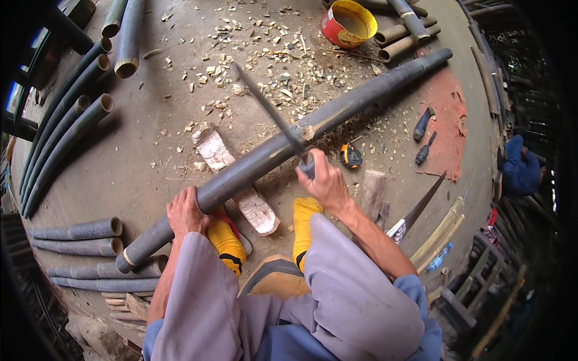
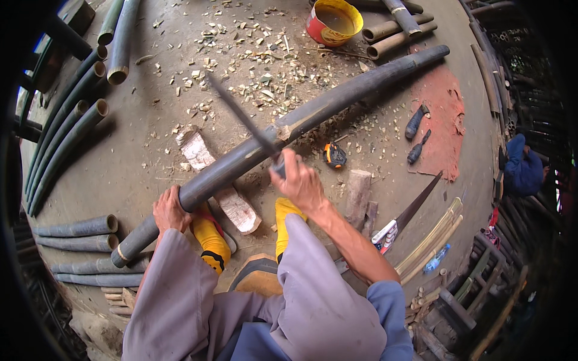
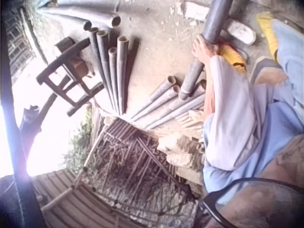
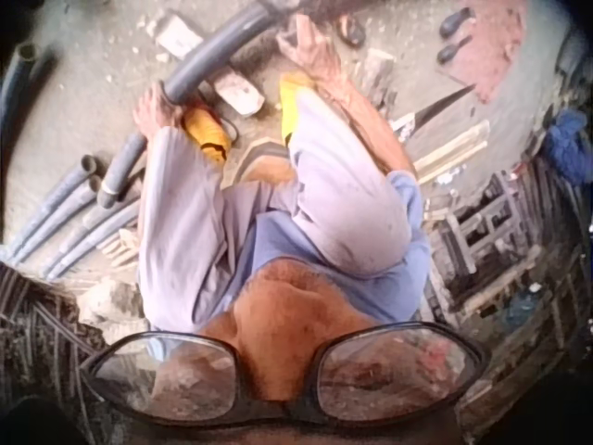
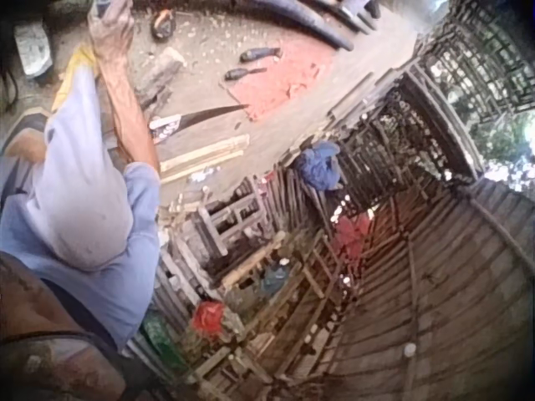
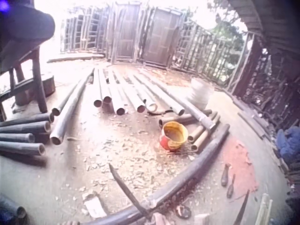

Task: The person selects a bamboo pole, positions it on a wooden support, and uses a machete to carve a notch around its circumference by striking and rotating the pole.

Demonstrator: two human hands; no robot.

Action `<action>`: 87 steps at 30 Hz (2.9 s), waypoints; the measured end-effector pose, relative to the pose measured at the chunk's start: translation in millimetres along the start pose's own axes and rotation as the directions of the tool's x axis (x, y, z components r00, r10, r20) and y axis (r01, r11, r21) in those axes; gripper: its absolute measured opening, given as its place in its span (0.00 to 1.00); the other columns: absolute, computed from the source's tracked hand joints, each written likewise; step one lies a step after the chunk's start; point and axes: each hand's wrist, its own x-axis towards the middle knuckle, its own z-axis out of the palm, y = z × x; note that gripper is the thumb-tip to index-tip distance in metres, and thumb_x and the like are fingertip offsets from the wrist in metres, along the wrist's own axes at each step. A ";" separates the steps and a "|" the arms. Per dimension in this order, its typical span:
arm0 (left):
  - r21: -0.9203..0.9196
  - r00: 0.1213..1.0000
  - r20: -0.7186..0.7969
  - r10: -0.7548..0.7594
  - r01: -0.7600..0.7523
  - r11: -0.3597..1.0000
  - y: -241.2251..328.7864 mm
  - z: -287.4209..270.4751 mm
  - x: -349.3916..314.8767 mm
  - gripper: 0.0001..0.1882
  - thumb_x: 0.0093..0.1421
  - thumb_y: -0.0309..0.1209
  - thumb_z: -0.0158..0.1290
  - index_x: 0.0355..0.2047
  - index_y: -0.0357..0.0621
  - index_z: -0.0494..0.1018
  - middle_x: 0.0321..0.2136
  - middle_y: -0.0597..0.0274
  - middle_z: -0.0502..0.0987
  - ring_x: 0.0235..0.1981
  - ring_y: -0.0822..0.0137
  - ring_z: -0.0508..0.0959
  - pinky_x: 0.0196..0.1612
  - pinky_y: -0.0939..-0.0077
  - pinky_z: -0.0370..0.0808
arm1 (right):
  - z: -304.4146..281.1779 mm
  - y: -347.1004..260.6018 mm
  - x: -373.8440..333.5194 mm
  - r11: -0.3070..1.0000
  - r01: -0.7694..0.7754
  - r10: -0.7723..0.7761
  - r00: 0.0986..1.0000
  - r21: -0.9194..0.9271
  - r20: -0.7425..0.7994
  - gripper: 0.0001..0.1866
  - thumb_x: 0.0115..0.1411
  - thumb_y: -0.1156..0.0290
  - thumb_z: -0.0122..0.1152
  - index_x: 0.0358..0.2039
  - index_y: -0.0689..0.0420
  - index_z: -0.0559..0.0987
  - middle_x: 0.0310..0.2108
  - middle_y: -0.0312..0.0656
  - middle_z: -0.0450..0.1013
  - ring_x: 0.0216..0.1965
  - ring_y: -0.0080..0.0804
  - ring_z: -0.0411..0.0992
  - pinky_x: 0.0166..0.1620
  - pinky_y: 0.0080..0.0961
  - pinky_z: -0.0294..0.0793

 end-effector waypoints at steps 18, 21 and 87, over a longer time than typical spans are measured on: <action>-0.015 1.000 -0.010 -0.001 0.001 1.000 6.0 -2.4 2.8 0.36 0.32 0.35 0.70 0.44 0.50 0.69 0.37 0.62 0.76 0.44 0.58 0.76 0.47 0.60 0.70 | -2.3 4.4 -2.8 1.000 -0.027 0.027 1.000 0.003 0.016 0.21 0.59 0.68 0.63 0.44 0.63 0.64 0.24 0.59 0.74 0.25 0.57 0.77 0.25 0.45 0.78; -0.011 0.999 -0.046 0.019 -0.019 1.000 6.0 2.0 4.4 0.36 0.32 0.35 0.70 0.44 0.50 0.69 0.38 0.62 0.76 0.45 0.58 0.76 0.47 0.60 0.70 | -8.8 8.9 7.2 0.947 -0.313 0.302 0.944 0.073 0.128 0.21 0.58 0.67 0.64 0.44 0.63 0.65 0.27 0.61 0.75 0.26 0.57 0.77 0.27 0.46 0.78; -0.011 0.985 -0.136 0.110 -0.112 0.994 -25.9 12.8 -9.6 0.39 0.31 0.36 0.70 0.47 0.45 0.70 0.39 0.55 0.77 0.43 0.53 0.76 0.46 0.60 0.72 | 2.9 32.0 9.1 0.862 -0.386 0.400 0.916 0.330 0.025 0.21 0.66 0.55 0.53 0.39 0.61 0.61 0.20 0.49 0.73 0.17 0.45 0.75 0.19 0.38 0.78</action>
